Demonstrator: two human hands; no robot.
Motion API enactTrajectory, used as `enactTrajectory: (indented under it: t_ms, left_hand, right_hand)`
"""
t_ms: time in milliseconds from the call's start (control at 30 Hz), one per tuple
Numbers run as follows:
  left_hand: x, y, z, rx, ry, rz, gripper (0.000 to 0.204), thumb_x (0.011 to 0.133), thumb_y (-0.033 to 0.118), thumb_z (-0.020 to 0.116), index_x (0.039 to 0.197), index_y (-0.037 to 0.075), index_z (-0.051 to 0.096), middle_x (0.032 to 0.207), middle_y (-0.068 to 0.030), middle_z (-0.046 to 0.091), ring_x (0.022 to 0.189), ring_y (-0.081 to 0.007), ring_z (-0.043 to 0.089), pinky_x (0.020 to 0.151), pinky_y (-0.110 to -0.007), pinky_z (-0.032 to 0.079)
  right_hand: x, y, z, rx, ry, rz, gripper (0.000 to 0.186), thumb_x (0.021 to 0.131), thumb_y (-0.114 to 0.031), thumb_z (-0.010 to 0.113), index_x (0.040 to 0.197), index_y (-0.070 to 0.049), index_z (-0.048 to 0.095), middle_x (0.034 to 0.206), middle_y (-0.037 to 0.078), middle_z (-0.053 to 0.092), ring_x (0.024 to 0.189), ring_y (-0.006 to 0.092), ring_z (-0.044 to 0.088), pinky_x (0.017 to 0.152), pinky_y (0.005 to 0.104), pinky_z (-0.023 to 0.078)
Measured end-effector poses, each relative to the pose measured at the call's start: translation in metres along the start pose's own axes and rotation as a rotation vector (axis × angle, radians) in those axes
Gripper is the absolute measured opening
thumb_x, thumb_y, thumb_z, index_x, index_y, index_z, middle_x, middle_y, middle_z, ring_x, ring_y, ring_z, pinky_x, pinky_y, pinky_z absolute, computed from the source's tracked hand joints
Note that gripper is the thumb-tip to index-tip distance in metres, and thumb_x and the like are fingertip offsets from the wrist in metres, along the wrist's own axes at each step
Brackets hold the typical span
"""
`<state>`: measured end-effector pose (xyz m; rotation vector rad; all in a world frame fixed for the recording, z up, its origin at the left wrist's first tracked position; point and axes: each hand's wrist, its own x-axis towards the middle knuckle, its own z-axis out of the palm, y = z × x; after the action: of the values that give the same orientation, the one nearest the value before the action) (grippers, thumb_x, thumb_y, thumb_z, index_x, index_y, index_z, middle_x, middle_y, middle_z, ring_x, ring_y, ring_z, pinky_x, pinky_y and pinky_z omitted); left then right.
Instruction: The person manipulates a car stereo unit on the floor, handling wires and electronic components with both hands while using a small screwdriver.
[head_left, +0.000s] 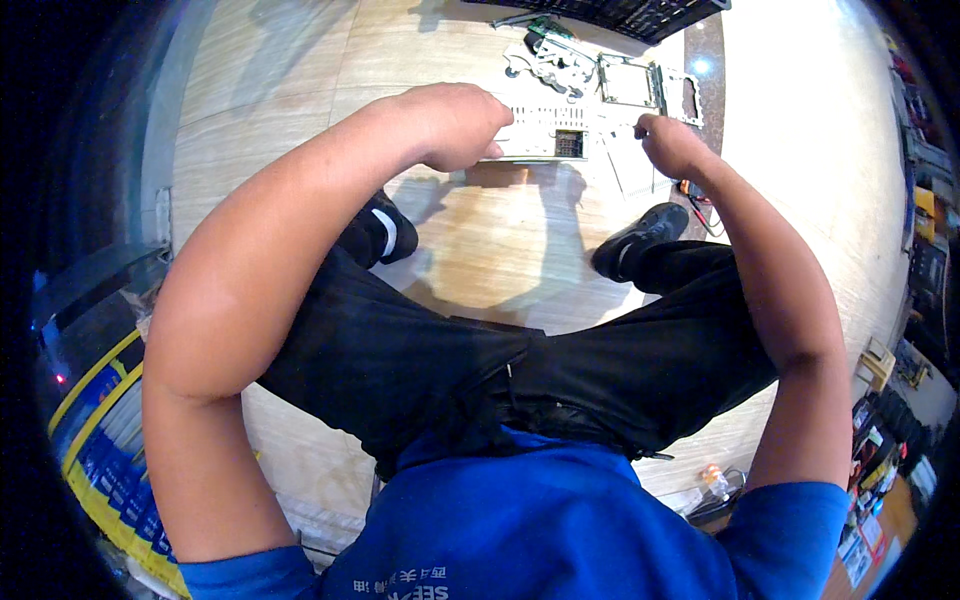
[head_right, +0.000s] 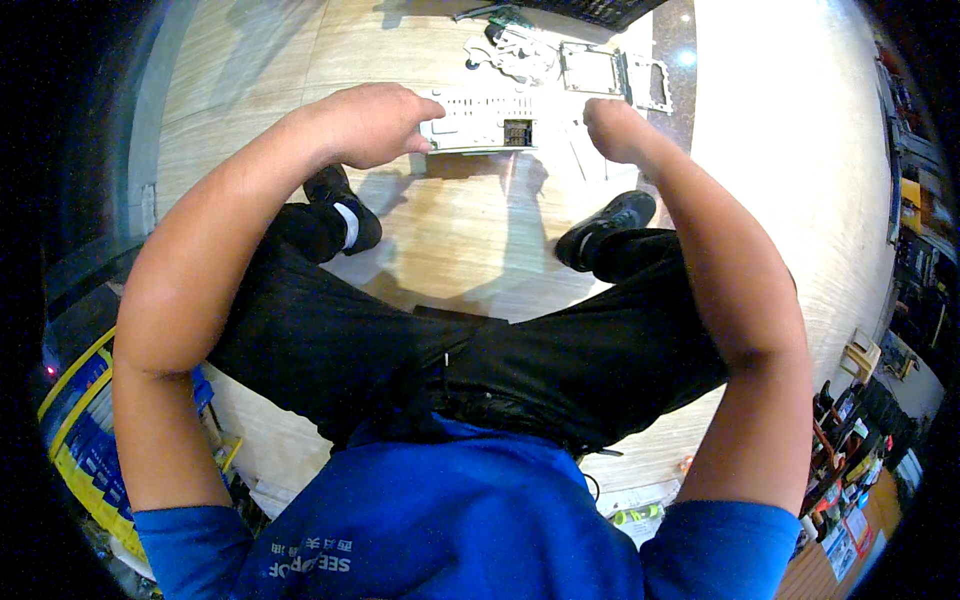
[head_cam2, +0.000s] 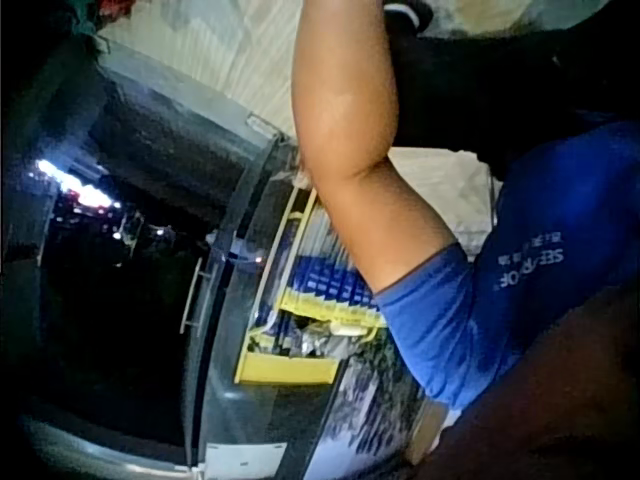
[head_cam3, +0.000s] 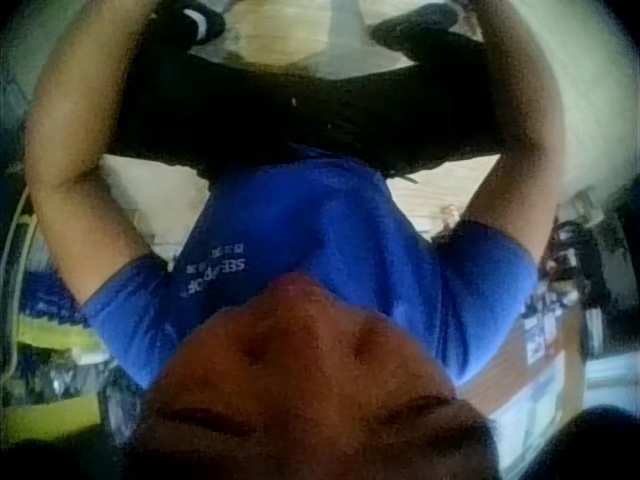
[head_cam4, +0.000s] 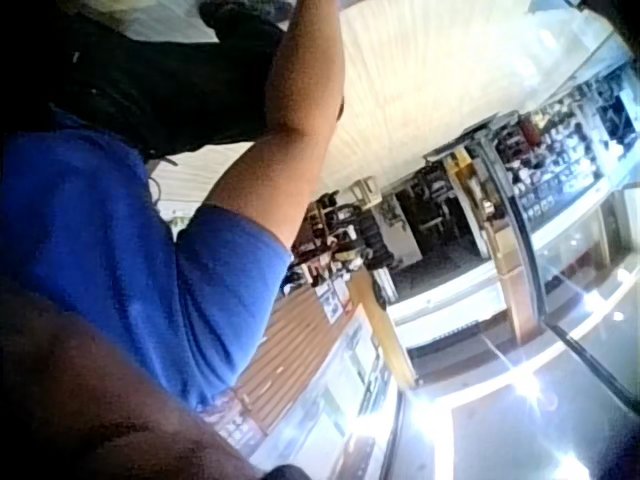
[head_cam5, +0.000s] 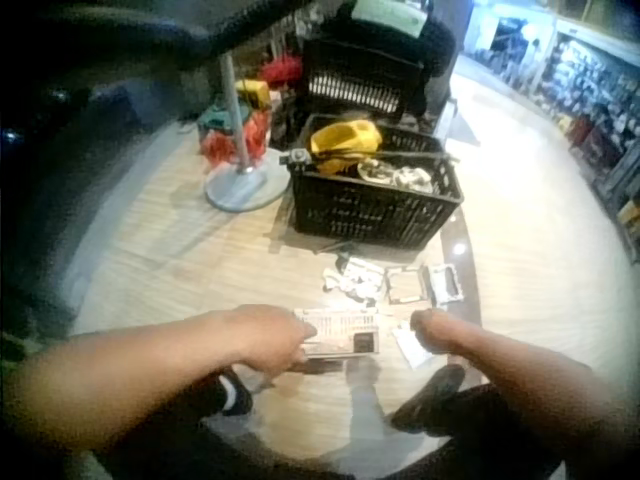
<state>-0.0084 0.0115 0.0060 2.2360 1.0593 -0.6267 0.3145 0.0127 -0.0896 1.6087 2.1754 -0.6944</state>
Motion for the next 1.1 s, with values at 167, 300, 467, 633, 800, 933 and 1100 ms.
enactTrajectory:
  t_ms: [167, 300, 467, 633, 800, 933, 1100]
  left_hand:
    - [0.006, -0.014, 0.010, 0.027, 0.062, -0.028, 0.043, 0.095, 0.028, 0.065, 0.132, 0.006, 0.060, 0.116, -0.0192, 0.069, 0.113, -0.0370, 0.063, 0.096, -0.048, 0.050]
    - [0.010, -0.007, 0.002, 0.021, 0.015, -0.027, 0.042, 0.095, 0.028, 0.065, 0.131, 0.006, 0.061, 0.116, -0.0197, 0.069, 0.112, -0.0370, 0.064, 0.096, -0.048, 0.050]
    - [0.002, -0.007, 0.001, -0.001, -0.002, -0.023, 0.039, 0.095, 0.026, 0.065, 0.128, 0.005, 0.061, 0.113, -0.0197, 0.069, 0.111, -0.0378, 0.064, 0.094, -0.048, 0.051]
    - [0.004, -0.004, -0.001, -0.030, -0.043, -0.001, 0.039, 0.095, 0.024, 0.066, 0.129, 0.005, 0.061, 0.111, -0.0197, 0.069, 0.108, -0.0386, 0.064, 0.092, -0.049, 0.051]
    - [0.006, 0.001, -0.004, -0.083, -0.110, -0.016, 0.039, 0.095, 0.022, 0.065, 0.130, 0.005, 0.060, 0.112, -0.0199, 0.068, 0.108, -0.0385, 0.064, 0.092, -0.048, 0.050]
    - [0.001, -0.002, -0.001, -0.095, -0.026, 0.003, 0.035, 0.096, 0.023, 0.064, 0.125, 0.004, 0.061, 0.112, -0.0197, 0.068, 0.109, -0.0368, 0.064, 0.092, -0.047, 0.051]
    - [-0.001, 0.000, -0.005, -0.112, -0.046, -0.016, 0.032, 0.098, 0.024, 0.062, 0.121, 0.002, 0.062, 0.111, -0.0196, 0.069, 0.110, -0.0357, 0.064, 0.092, -0.046, 0.051]
  right_hand:
    - [0.025, 0.034, 0.049, 0.010, 0.018, 0.119, 0.028, 0.087, -0.009, 0.048, 0.104, 0.001, 0.069, 0.104, 0.027, 0.070, 0.102, 0.0415, 0.067, 0.090, 0.0473, 0.052]
    - [0.044, 0.046, 0.149, 0.631, -0.063, 0.512, 0.028, 0.088, -0.012, 0.055, 0.108, -0.002, 0.072, 0.097, 0.022, 0.072, 0.096, 0.0350, 0.070, 0.090, 0.0430, 0.055]
    - [0.040, 0.041, 0.255, 0.192, 0.015, 0.368, 0.025, 0.087, -0.013, 0.055, 0.097, -0.001, 0.074, 0.095, 0.024, 0.072, 0.091, 0.0400, 0.070, 0.085, 0.0439, 0.056]
    - [0.041, 0.033, 0.254, 0.442, 0.164, 0.414, 0.027, 0.087, -0.020, 0.059, 0.100, -0.002, 0.074, 0.103, 0.025, 0.071, 0.101, 0.0399, 0.068, 0.092, 0.0449, 0.053]
    - [0.058, 0.031, 0.247, 0.504, 0.206, 0.558, 0.027, 0.086, -0.021, 0.061, 0.102, -0.004, 0.075, 0.103, 0.024, 0.072, 0.101, 0.0390, 0.068, 0.092, 0.0439, 0.053]
    - [0.072, 0.033, 0.253, 0.538, 0.226, 0.580, 0.027, 0.086, -0.021, 0.061, 0.100, -0.003, 0.074, 0.104, 0.024, 0.071, 0.101, 0.0387, 0.068, 0.092, 0.0442, 0.053]
    - [0.076, 0.030, 0.258, 0.506, 0.226, 0.580, 0.027, 0.087, -0.022, 0.063, 0.103, -0.001, 0.071, 0.103, 0.025, 0.071, 0.102, 0.0393, 0.068, 0.092, 0.0457, 0.053]
